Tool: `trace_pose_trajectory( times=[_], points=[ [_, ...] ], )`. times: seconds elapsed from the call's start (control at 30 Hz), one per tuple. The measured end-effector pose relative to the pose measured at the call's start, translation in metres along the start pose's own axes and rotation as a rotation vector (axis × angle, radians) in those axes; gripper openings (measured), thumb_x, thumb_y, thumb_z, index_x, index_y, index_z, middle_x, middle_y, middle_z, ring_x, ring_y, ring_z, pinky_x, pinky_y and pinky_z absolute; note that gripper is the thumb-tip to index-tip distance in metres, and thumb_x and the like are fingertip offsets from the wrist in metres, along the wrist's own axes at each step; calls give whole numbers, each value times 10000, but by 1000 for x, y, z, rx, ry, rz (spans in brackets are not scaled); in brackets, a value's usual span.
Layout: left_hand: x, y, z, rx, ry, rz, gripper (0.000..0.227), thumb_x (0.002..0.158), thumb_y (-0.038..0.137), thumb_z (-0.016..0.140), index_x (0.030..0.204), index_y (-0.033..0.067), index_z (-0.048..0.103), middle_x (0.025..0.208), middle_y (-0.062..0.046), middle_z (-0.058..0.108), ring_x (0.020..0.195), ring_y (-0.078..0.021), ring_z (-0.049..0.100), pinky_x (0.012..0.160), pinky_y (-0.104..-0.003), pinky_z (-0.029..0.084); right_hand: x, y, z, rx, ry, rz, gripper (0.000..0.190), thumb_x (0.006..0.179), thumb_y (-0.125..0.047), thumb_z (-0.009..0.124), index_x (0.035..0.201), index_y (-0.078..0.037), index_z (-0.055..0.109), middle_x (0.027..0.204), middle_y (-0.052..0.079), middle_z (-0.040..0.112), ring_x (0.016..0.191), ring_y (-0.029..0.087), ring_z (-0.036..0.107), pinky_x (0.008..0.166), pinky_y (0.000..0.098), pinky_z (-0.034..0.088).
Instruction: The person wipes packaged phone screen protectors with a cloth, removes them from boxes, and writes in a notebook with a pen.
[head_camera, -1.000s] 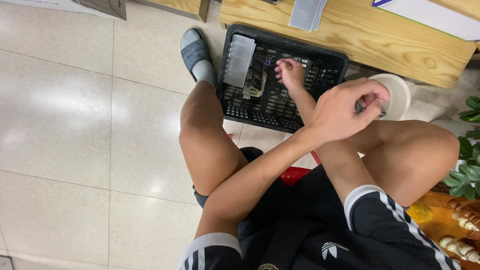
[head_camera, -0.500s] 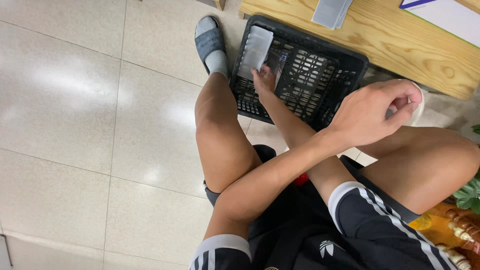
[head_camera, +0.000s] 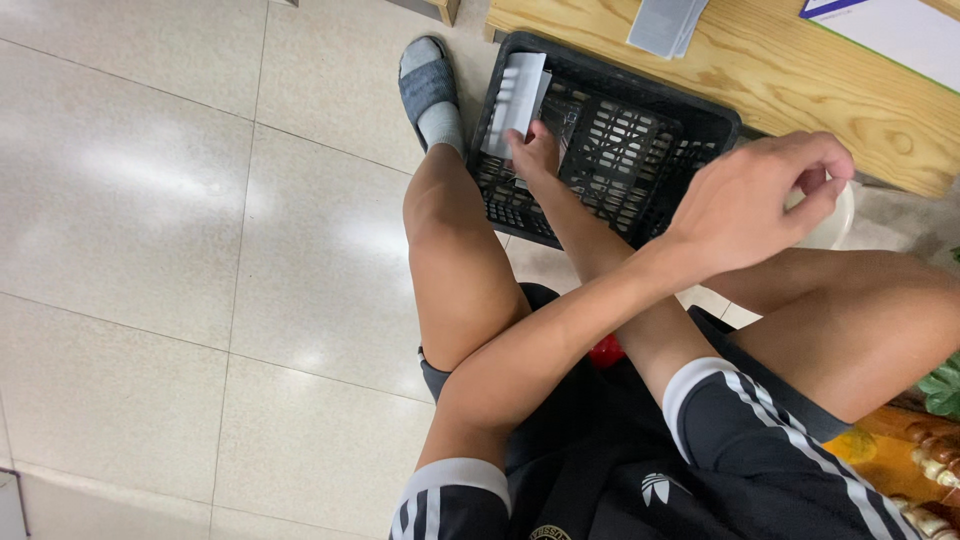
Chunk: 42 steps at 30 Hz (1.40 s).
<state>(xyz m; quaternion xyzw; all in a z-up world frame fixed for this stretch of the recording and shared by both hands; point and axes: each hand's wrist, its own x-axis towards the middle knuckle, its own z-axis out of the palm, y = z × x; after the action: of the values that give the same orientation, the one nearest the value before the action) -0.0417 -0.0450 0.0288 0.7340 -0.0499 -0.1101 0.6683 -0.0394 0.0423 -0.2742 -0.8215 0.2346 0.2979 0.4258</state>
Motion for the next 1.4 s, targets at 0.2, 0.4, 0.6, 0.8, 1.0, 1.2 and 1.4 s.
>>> trace_pose_trajectory(
  times=[0.2,0.4,0.6,0.8,1.0,1.2,1.4],
  points=[
    [10,2,-14,42,131,130,67,887,228,555,921,282,577,788,107,682,702,-132,665,647,-343,526,-32,-7,-57,115,-134,-9,189,963,-241,627,905,-100,513,914,97,658,537,224,744,369,265,542],
    [14,-20,-12,160,306,248,120,959,268,613,1071,235,642,1054,12,657,1018,-218,672,890,-383,539,-72,-41,-164,254,-185,-138,226,1011,-212,672,923,-101,496,856,74,601,544,212,710,360,208,415],
    [20,-16,-33,328,674,234,627,911,451,683,1407,136,464,1489,-149,471,1460,-315,461,1252,-458,371,-134,-69,-259,415,-135,-458,209,1008,-45,582,855,-132,470,731,-9,512,612,110,530,515,228,410],
    [24,5,-53,-252,548,-30,908,745,506,780,1419,25,407,1361,-164,529,1244,-245,534,1041,-354,473,-180,-61,-313,516,-287,-535,106,1055,-152,623,985,-121,549,892,53,677,724,160,714,645,217,532],
    [22,10,-58,-532,279,22,438,916,434,676,1042,25,766,986,-88,796,807,-143,717,672,-278,579,-190,-55,-323,9,-135,-856,353,897,-200,806,1145,-53,601,904,63,753,724,194,733,629,276,534],
    [26,3,-62,-540,250,76,358,935,354,704,1074,27,744,1019,-98,790,859,-178,744,721,-310,621,-181,-50,-320,-403,348,-1111,451,801,-416,978,830,-133,627,704,-37,685,590,183,594,560,358,426],
    [21,6,-55,-528,194,23,354,910,309,733,1068,-8,732,1029,-151,798,912,-197,760,782,-325,643,-188,-63,-328,-504,319,-901,459,760,-527,931,824,-190,626,712,-83,686,647,205,649,590,413,442]
  ],
)
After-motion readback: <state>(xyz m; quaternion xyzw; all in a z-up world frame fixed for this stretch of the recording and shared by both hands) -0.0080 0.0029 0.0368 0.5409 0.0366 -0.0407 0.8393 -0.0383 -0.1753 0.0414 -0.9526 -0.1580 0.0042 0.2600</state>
